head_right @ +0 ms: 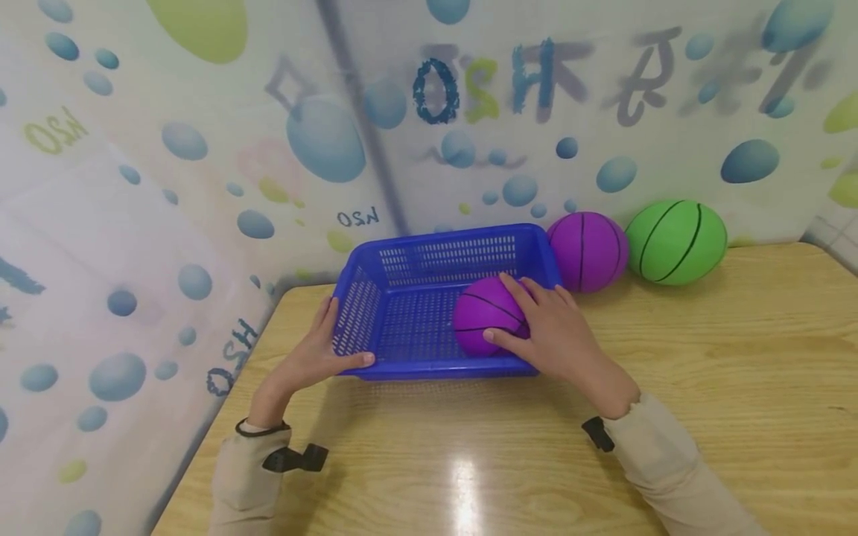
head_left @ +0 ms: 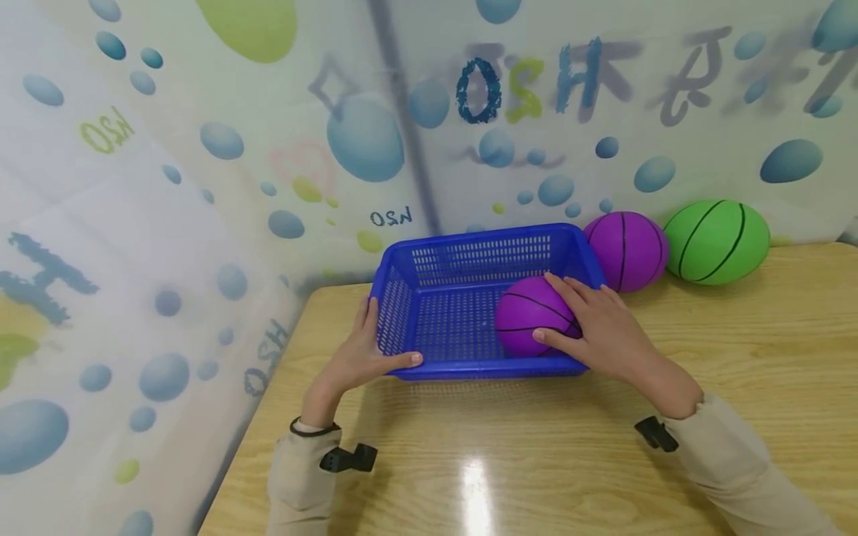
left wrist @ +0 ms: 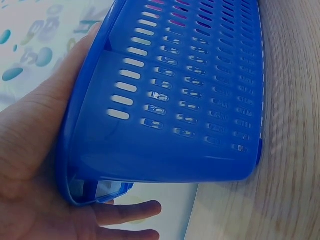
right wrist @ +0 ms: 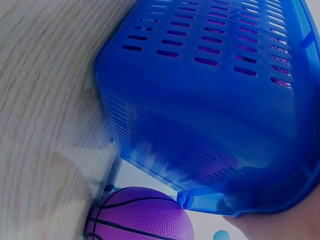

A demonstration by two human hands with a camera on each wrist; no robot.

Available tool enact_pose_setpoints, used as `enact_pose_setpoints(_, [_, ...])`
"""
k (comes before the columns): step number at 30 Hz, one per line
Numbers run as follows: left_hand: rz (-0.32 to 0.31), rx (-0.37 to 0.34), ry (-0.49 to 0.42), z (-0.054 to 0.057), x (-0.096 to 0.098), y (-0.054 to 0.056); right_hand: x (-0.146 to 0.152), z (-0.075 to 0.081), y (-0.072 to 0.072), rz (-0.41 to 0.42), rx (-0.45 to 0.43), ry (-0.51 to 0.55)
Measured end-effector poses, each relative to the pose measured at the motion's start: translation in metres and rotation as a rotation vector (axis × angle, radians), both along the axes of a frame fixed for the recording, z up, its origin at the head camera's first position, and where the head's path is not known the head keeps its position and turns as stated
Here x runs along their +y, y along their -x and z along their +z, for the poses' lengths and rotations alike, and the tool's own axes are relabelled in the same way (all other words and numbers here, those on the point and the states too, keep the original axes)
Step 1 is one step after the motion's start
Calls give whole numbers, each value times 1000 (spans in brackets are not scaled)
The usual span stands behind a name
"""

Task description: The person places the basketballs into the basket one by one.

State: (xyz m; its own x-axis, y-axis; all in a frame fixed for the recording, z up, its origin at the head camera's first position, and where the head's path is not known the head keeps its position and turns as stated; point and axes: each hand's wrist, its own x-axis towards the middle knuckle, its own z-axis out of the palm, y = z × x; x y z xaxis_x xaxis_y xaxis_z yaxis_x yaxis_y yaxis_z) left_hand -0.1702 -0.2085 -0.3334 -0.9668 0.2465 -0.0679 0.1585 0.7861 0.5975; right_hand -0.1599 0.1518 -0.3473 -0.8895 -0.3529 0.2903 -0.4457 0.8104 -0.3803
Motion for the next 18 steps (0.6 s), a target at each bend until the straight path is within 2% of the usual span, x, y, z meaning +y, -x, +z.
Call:
enact_pose_setpoints(4, [-1,-4,-4,0,0,0,1,-1,0,-1,20,0])
enact_pose_setpoints(7, [-3,-3,-5,-1,-1,0,2,-1,1,6,2,22])
enact_pose_setpoints(13, [4,8,-24,-2,-1,1,21,9,7,72,-99,243])
enact_pose_setpoints(15, [4,8,-29,-1,0,2,32,14,8,67,-107,321])
enact_pose_setpoints(18, [3,6,-35,-1,-1,2,49,19,10,26,-70,378])
